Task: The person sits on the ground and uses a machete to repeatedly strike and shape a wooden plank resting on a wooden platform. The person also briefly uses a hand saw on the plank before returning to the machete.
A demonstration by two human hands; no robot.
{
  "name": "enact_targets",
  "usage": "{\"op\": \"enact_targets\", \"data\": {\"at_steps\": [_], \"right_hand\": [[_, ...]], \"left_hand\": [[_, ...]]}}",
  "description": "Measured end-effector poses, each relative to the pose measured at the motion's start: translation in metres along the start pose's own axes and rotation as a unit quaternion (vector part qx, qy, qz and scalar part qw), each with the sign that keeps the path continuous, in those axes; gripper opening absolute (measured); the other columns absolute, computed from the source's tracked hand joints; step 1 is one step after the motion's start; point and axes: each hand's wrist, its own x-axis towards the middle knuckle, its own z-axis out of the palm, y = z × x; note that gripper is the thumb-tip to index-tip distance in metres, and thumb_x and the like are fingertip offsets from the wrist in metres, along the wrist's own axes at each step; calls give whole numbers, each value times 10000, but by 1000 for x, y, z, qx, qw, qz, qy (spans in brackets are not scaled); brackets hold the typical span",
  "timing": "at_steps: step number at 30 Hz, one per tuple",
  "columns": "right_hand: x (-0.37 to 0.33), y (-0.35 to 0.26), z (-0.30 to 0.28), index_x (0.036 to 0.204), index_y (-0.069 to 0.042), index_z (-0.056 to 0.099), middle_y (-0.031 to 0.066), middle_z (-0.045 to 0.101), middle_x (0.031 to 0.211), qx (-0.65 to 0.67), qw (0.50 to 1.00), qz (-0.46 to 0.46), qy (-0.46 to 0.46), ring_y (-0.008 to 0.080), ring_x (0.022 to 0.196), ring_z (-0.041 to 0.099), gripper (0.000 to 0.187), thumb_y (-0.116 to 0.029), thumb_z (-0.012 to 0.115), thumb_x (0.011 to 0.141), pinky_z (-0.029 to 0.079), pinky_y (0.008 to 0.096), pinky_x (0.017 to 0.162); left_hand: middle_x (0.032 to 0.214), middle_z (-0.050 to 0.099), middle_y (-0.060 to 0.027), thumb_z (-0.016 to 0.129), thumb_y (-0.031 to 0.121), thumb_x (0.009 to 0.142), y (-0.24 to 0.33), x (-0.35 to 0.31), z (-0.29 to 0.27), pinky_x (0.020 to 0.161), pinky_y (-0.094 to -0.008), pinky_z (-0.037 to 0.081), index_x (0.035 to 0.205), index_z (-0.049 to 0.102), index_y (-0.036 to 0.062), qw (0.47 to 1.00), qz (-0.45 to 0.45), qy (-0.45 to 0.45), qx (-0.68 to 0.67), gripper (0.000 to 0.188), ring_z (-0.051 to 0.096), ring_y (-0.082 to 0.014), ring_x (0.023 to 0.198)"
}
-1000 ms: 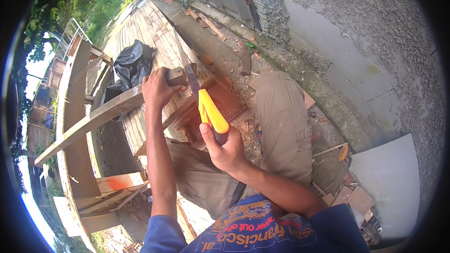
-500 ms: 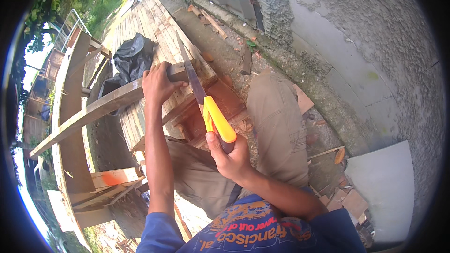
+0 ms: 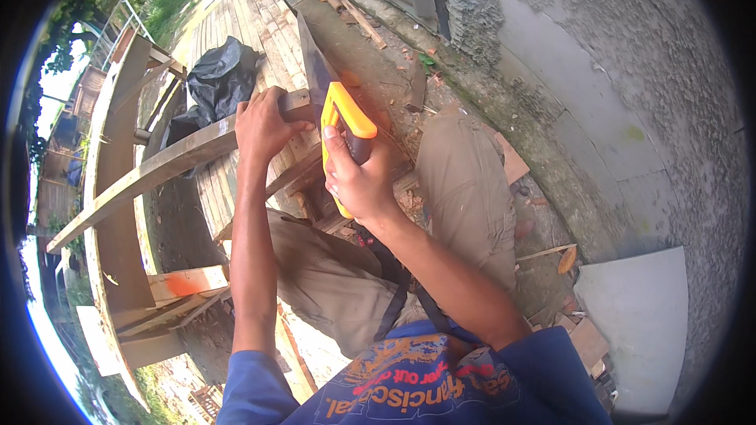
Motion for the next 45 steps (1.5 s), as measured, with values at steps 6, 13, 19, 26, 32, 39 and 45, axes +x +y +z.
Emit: {"op": "enact_targets", "data": {"at_steps": [6, 13, 19, 26, 32, 39, 45], "right_hand": [[-102, -4, -34, 823, -115, 393, -15, 387, 563, -55, 997, 27, -39, 60, 437, 352, 258, -68, 491, 1057, 351, 251, 429], [-3, 7, -21, 755, -129, 429, -30, 389, 548, 52, 998, -1, -29, 84, 419, 384, 318, -169, 578, 1033, 357, 268, 432], [-31, 11, -27, 785, -131, 412, -15, 400, 573, 95, 993, 57, -26, 88, 444, 370, 280, -109, 543, 1031, 362, 270, 453], [-39, 10, -39, 787, -124, 394, -10, 398, 561, 78, 994, 53, -56, 89, 443, 368, 288, -125, 521, 1045, 345, 267, 445], [28, 23, -6, 809, -77, 473, -23, 431, 602, 110, 994, 2, -4, 66, 470, 402, 238, -83, 621, 995, 366, 253, 449], [-80, 23, -49, 915, -57, 536, -31, 510, 639, -37, 998, -5, -53, 25, 538, 455, 109, -67, 600, 1003, 381, 231, 489], [47, 20, -12, 854, -65, 486, -19, 446, 592, 87, 996, 6, -32, 68, 455, 395, 198, -94, 608, 1007, 356, 256, 444]], "left_hand": [[1070, 717, -93, 937, 439, 578, 0, 0, 1, 939, -419, 421, 1110, 652, 95, 1000, -1, -12, 6, 694, 646, -266, 1098], [1085, 708, -98, 913, 488, 613, 6, 1, 5, 938, -424, 428, 1122, 647, 77, 999, 29, 32, 25, 706, 636, -269, 1114], [1084, 702, -98, 898, 524, 632, -4, 4, 8, 938, -423, 433, 1139, 644, 74, 998, 39, 21, 39, 724, 637, -273, 1092], [1098, 699, -91, 906, 476, 637, -3, -5, 13, 955, -429, 437, 1135, 650, 81, 998, 28, 37, 50, 685, 639, -273, 1091], [1067, 696, -112, 891, 538, 631, -4, 11, 6, 928, -437, 436, 1106, 651, 60, 998, 39, 12, 37, 714, 650, -299, 1071], [1083, 687, -96, 913, 496, 612, -3, 0, 10, 938, -422, 432, 1112, 648, 65, 998, 19, 36, 45, 711, 638, -286, 1079], [1034, 690, -88, 917, 465, 608, -4, 3, 15, 922, -425, 446, 1102, 667, 73, 997, 37, 57, 31, 678, 651, -286, 1026]]}}
